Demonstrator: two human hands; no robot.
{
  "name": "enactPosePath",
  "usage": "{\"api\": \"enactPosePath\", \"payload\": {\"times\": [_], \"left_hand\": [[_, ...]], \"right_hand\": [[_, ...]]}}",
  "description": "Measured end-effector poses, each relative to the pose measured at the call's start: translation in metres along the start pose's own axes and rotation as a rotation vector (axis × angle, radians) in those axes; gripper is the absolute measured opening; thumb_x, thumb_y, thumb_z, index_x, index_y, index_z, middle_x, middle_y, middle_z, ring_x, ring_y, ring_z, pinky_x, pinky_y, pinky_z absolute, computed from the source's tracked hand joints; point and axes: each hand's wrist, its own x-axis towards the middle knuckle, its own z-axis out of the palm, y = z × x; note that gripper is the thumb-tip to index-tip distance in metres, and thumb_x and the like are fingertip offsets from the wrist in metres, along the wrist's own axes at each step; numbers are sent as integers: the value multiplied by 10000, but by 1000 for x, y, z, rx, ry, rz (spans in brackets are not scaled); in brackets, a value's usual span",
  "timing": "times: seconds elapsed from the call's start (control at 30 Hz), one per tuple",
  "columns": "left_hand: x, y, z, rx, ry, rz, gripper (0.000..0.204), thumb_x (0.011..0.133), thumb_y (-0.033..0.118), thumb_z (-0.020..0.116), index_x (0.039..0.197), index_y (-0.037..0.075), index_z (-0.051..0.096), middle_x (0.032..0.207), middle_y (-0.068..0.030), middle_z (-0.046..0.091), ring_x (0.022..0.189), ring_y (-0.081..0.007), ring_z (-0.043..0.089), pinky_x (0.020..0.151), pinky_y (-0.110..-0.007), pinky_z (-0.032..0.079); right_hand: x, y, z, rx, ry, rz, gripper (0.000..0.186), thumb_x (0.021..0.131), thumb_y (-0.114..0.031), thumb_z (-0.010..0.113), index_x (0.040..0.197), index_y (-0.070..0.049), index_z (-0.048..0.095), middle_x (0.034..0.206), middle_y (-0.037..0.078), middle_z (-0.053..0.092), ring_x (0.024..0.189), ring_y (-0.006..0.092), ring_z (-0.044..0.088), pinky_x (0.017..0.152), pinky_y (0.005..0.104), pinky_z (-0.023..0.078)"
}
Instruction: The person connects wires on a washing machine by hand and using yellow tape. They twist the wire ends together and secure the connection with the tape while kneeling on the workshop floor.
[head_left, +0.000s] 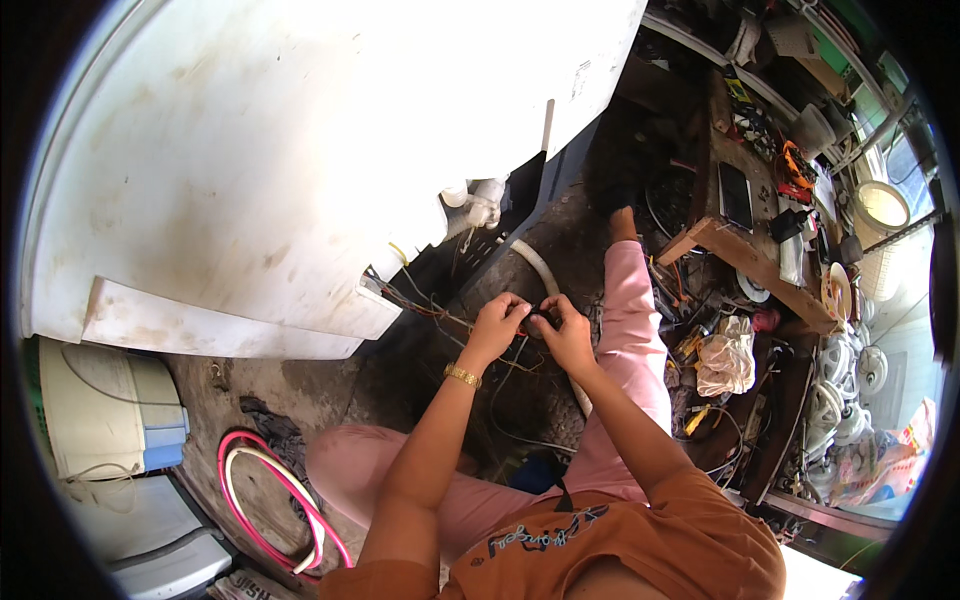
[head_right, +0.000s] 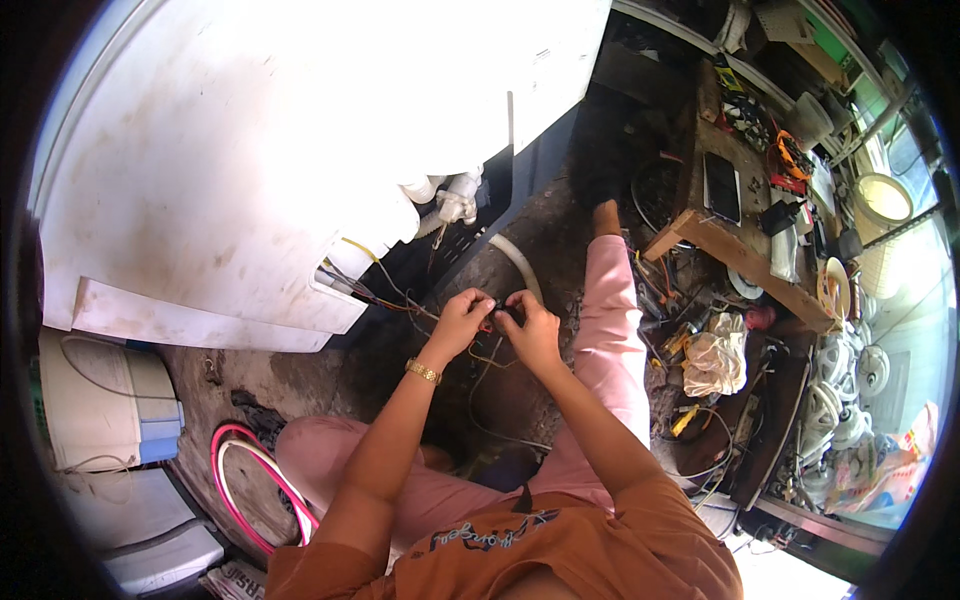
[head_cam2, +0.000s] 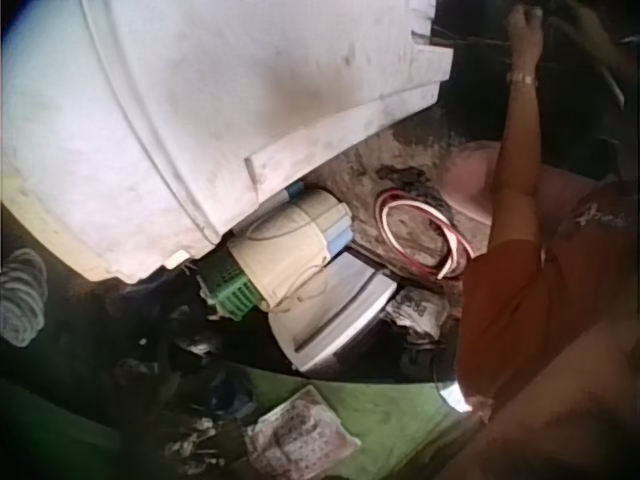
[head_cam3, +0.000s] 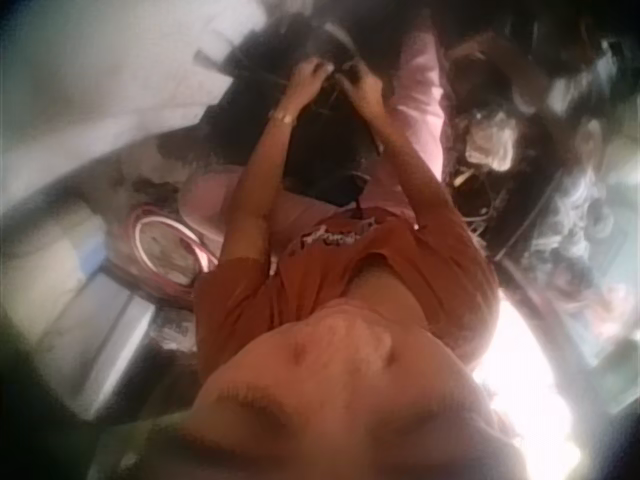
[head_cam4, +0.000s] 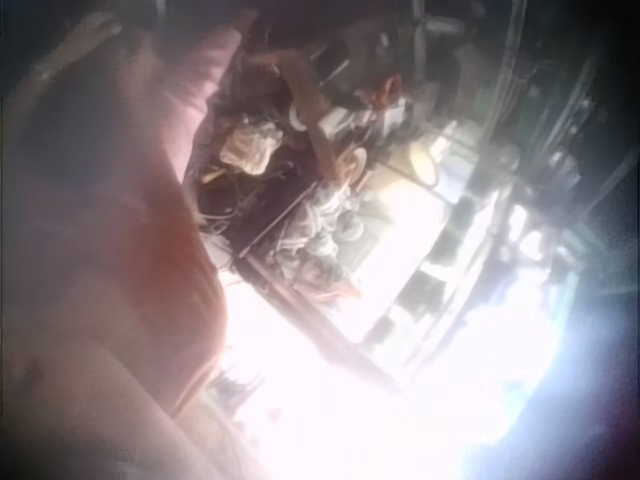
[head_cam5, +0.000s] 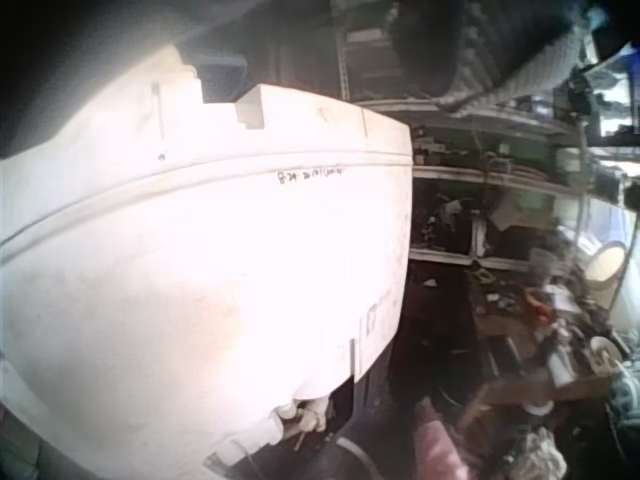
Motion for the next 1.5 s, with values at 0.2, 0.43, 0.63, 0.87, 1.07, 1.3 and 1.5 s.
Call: {"api": "enactPosePath", "payload": {"times": [0.2,0.43,0.63,0.87,1.07,1.3,1.5], "left_hand": [[-4,1,-5,18,-150,33,92,935,57,530,989,-11,560,766,-26,583,675,-82,551,618,-245,474],[-11,0,2,-27,-116,32,39,923,0,527,899,11,499,759,-25,565,684,-78,538,627,-242,471],[-12,0,5,-14,-151,24,88,898,14,572,896,24,485,801,-52,562,721,-121,541,659,-276,468],[-50,17,16,768,260,235,317,766,213,728,959,54,532,1040,-146,510,1019,-351,450,858,-463,387],[-81,-4,65,630,579,122,404,761,304,746,991,52,529,1042,-139,492,1001,-362,462,858,-468,379],[-78,-60,81,87,508,-142,397,811,314,702,1028,-6,613,1038,-150,573,958,-303,513,817,-405,421],[-65,-25,59,-274,534,81,427,848,180,678,1178,-24,500,1080,-139,610,908,-167,610,763,-283,488]], "right_hand": [[7,5,2,-41,0,-189,201,797,-176,684,944,-53,623,868,128,671,853,329,632,732,427,481],[21,-3,-14,-182,-165,-389,123,858,-116,616,920,-10,614,824,136,652,804,347,601,718,414,465],[20,8,-12,-58,-244,-179,144,891,-163,590,895,-23,624,797,154,640,849,345,596,738,412,461],[19,22,-16,-56,-329,91,258,898,-264,598,903,-10,643,827,188,657,785,336,644,723,398,493],[19,49,-1,223,-357,265,286,913,-266,597,945,13,652,771,144,644,739,177,618,700,332,484],[10,44,-6,162,-398,172,227,892,-206,619,904,19,646,755,118,647,726,151,602,684,311,476],[0,30,-24,173,-361,12,125,885,-91,612,843,26,600,690,68,610,661,104,580,613,284,458]]}}
